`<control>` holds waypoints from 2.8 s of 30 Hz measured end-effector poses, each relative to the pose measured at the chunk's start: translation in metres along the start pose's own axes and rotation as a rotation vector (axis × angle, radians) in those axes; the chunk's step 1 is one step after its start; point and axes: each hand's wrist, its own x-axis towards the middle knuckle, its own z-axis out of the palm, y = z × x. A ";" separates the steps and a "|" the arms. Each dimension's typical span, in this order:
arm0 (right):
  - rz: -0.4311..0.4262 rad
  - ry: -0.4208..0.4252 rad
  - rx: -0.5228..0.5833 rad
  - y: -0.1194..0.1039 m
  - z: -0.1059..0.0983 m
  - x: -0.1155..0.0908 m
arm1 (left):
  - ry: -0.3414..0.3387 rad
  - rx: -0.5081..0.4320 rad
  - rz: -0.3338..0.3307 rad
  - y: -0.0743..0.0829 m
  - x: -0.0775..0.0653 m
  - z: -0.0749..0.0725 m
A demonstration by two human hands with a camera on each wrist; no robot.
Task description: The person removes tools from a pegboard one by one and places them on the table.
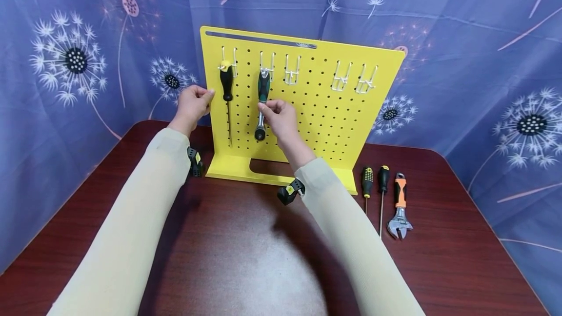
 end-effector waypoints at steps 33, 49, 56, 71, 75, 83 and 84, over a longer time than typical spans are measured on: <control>0.037 -0.052 0.016 -0.006 -0.005 -0.020 | -0.009 0.013 -0.003 -0.001 0.002 0.000; 0.035 -0.056 0.008 -0.009 -0.004 -0.022 | 0.008 -0.004 0.005 -0.001 -0.001 -0.001; 0.024 -0.060 0.018 -0.010 -0.005 -0.023 | 0.003 -0.015 0.005 0.000 -0.001 0.001; 0.031 -0.058 0.026 -0.014 -0.005 -0.026 | -0.009 -0.006 0.004 0.000 0.000 0.000; 0.038 -0.048 0.020 -0.013 -0.005 -0.025 | -0.010 -0.003 0.006 0.000 0.000 0.001; 0.006 -0.032 0.002 -0.013 -0.002 -0.025 | -0.002 -0.001 0.008 -0.001 0.001 0.000; 0.000 -0.033 0.000 -0.013 -0.002 -0.025 | -0.004 -0.004 0.012 0.000 0.001 0.000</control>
